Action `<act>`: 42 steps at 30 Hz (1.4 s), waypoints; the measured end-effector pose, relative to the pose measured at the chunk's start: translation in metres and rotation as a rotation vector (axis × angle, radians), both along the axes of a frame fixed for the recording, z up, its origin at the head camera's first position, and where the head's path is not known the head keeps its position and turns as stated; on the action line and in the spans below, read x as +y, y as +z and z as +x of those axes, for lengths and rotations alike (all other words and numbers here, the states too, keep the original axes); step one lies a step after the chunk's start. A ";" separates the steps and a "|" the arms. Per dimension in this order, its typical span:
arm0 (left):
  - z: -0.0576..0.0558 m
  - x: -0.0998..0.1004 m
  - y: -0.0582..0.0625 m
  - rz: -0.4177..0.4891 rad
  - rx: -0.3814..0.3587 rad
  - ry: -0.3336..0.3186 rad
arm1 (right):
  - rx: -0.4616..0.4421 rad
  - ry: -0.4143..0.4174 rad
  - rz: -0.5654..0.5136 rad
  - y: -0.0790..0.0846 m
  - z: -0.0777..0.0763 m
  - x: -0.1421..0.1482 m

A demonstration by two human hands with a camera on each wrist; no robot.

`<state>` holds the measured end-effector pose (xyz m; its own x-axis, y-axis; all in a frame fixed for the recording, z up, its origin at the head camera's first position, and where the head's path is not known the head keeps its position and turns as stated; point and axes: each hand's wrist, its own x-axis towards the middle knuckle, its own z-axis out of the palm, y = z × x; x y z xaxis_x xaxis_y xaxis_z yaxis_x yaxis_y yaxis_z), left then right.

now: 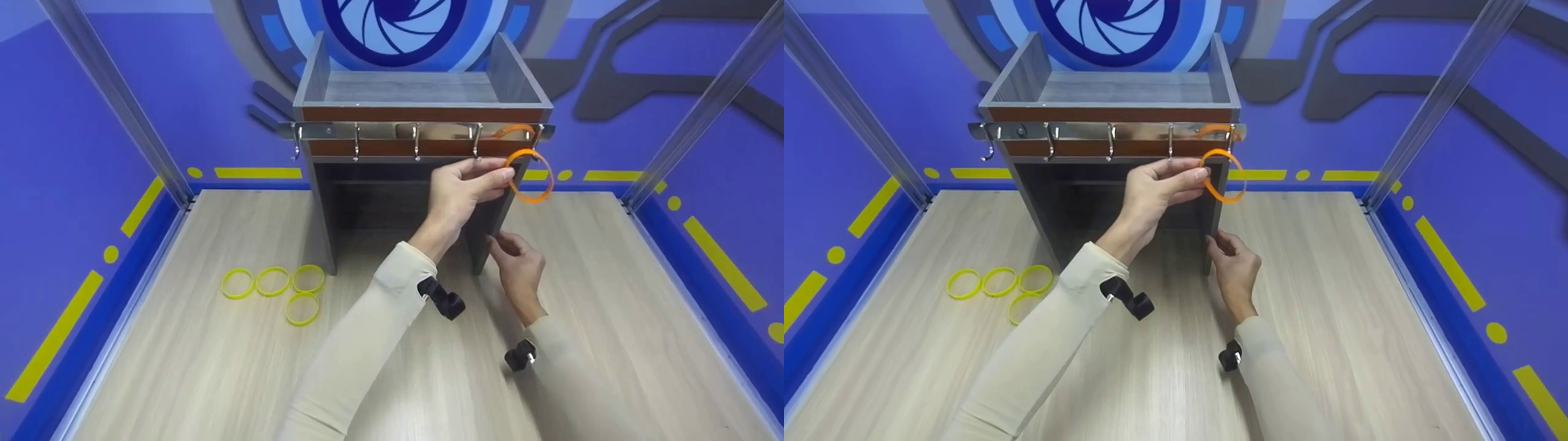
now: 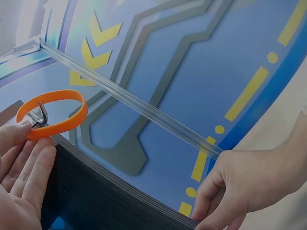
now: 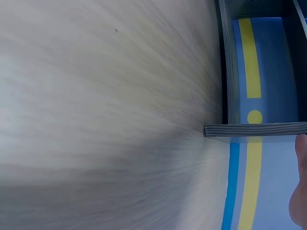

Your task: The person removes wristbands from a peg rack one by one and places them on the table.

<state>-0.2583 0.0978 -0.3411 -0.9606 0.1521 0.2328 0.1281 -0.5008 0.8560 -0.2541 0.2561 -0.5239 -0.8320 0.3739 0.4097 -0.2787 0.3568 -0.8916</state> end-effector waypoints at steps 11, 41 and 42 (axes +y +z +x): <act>0.005 -0.002 0.000 0.020 -0.017 -0.005 | 0.020 0.009 0.021 -0.002 -0.001 0.002; 0.016 -0.044 -0.032 0.004 0.016 0.067 | 0.038 0.023 -0.008 -0.004 -0.001 0.003; 0.017 -0.046 -0.033 0.002 0.011 0.076 | 0.037 0.025 -0.009 -0.004 -0.001 0.002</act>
<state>-0.2417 0.0519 -0.3742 -0.9667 0.0787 0.2436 0.1752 -0.4906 0.8536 -0.2552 0.2585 -0.5283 -0.8252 0.3575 0.4373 -0.3205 0.3412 -0.8837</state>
